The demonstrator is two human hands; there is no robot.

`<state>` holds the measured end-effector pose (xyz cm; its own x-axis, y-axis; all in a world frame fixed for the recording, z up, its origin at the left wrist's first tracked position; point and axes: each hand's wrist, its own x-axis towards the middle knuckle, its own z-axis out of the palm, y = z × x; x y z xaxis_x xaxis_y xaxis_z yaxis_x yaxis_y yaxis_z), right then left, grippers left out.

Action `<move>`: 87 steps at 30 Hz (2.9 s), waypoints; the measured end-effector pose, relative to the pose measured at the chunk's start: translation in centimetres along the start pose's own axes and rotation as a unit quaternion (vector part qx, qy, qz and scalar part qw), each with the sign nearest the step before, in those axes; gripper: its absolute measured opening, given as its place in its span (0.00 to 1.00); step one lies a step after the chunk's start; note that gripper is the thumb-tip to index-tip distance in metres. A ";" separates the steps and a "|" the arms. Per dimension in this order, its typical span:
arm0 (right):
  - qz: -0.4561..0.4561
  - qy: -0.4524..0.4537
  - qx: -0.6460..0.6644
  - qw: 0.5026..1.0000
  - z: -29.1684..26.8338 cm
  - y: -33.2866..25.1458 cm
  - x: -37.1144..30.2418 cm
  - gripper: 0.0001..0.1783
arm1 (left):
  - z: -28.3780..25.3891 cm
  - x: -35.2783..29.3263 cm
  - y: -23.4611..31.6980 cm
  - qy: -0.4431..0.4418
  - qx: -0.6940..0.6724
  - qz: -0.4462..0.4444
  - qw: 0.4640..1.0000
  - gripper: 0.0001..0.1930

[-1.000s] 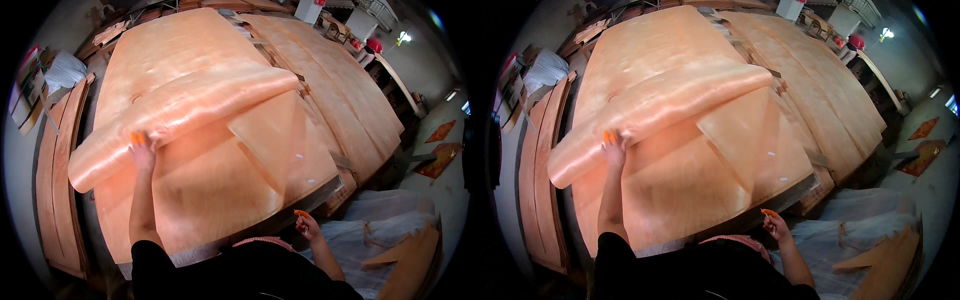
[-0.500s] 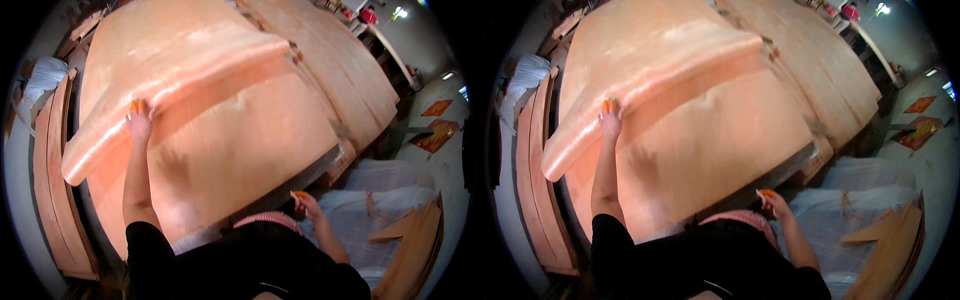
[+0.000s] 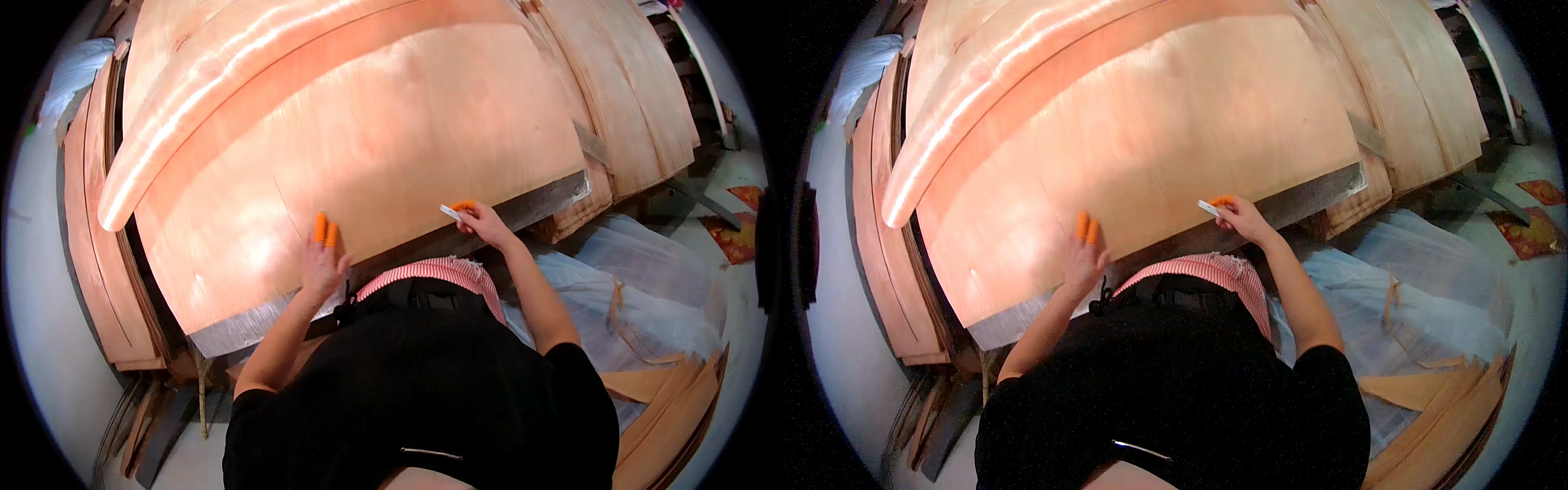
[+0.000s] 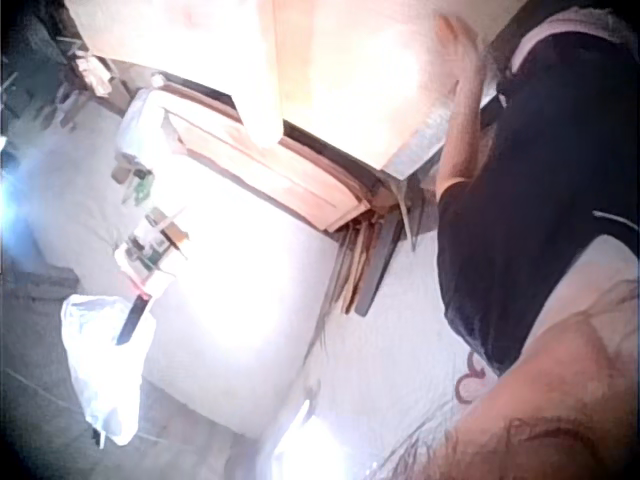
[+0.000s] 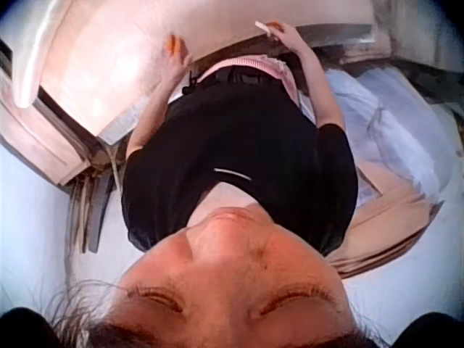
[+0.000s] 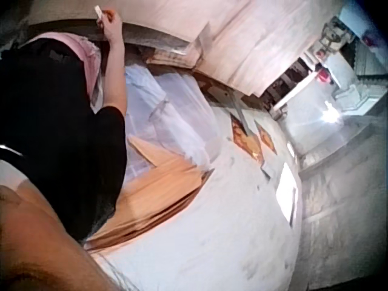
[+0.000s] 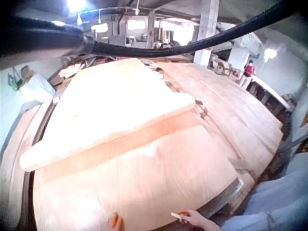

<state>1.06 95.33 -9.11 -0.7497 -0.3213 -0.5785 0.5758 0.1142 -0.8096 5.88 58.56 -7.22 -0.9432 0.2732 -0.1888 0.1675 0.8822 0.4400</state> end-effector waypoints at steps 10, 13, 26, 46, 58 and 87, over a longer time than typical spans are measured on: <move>-0.036 -0.119 -0.193 0.973 1.6 -0.1 5.1 0.08 | 4.2 3.1 7.6 -0.089 -0.057 0.157 0.982 0.31; -0.057 -0.122 -0.275 0.952 2.3 -1.6 5.2 0.08 | 4.1 3.5 8.2 -0.102 -0.067 0.152 0.981 0.31; -0.147 -0.068 -0.373 0.914 2.9 -1.1 5.8 0.12 | 6.0 6.0 9.1 -0.095 0.112 0.229 0.962 0.30; -0.157 -0.043 -0.430 0.888 3.5 -0.9 5.0 0.11 | 6.9 6.0 9.5 -0.072 0.126 0.236 0.961 0.31; -0.122 -0.012 -0.599 0.791 2.2 -1.9 4.3 0.08 | 7.0 6.3 10.1 -0.120 0.094 0.200 0.968 0.33; -0.128 0.047 -0.323 0.936 3.6 -3.3 12.1 0.09 | 3.8 11.9 10.6 -0.002 0.157 0.079 0.984 0.32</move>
<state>-8.73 87.66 -13.04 -0.8796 -0.3348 -0.3380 0.0779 0.5995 -0.7966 -2.50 72.60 -8.10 -0.8973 0.4175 -0.1435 0.3929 0.9034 0.1715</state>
